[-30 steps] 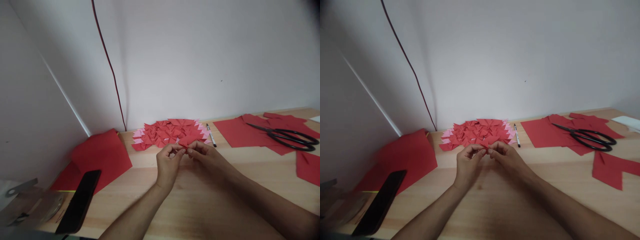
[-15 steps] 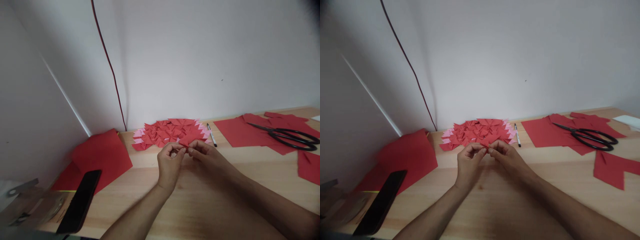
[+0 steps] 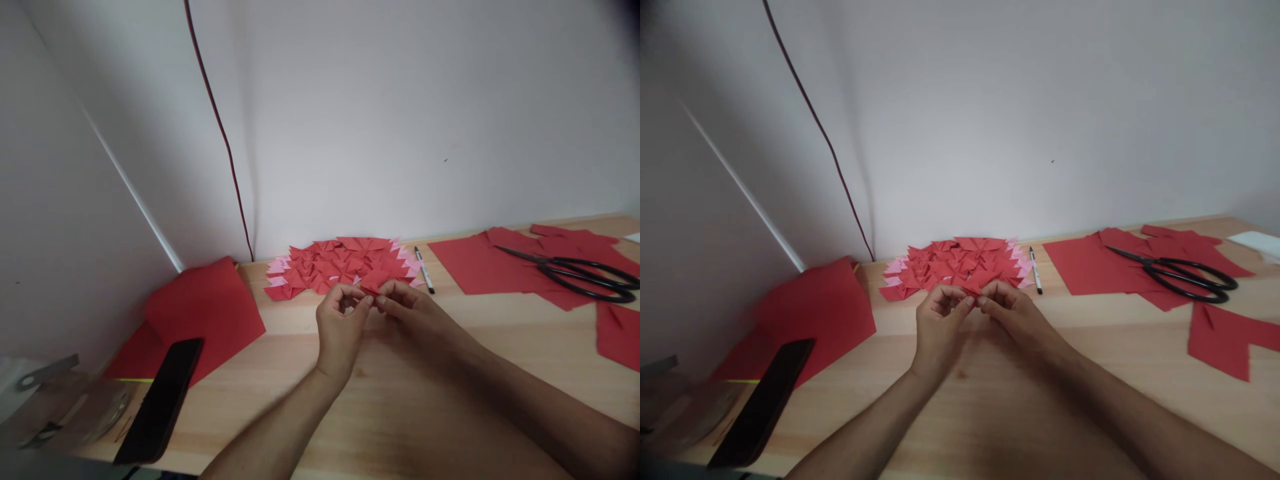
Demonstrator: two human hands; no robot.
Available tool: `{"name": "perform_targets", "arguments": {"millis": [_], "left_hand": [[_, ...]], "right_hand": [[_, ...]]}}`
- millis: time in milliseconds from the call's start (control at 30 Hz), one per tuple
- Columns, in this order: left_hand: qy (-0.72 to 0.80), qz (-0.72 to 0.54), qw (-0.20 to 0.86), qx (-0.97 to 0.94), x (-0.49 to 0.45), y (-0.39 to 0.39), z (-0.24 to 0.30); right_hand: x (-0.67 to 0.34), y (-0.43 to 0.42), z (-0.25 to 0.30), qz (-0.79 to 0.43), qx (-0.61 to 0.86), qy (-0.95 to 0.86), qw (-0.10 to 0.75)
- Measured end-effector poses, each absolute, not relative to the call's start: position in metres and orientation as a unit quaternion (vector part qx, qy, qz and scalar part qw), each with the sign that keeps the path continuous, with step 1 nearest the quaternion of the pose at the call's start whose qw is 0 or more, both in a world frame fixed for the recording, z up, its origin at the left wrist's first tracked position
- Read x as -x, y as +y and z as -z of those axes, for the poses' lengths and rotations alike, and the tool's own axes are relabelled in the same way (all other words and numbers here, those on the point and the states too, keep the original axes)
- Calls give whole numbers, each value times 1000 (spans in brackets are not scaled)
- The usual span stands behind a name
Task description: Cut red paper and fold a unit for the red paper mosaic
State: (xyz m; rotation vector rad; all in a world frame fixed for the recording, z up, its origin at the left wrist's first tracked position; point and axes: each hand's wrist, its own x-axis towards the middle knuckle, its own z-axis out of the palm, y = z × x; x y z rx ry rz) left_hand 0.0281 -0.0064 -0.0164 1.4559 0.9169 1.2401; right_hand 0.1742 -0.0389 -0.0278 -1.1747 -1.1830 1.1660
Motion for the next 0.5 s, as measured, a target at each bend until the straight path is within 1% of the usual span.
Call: {"name": "perform_targets", "arguments": {"millis": [300,400,500], "left_hand": [[355,-504,554,-559,-27,-2,14],[348,-477,575,-567,-25,0,14],[342,-448,571,-597,-23,1,14]], "right_hand": [[-174,-42,26,-506,496,-475,522],[-176,-41,26,-505,494,-482,518],[-178,-41,27,-506,490,-485,517]]}}
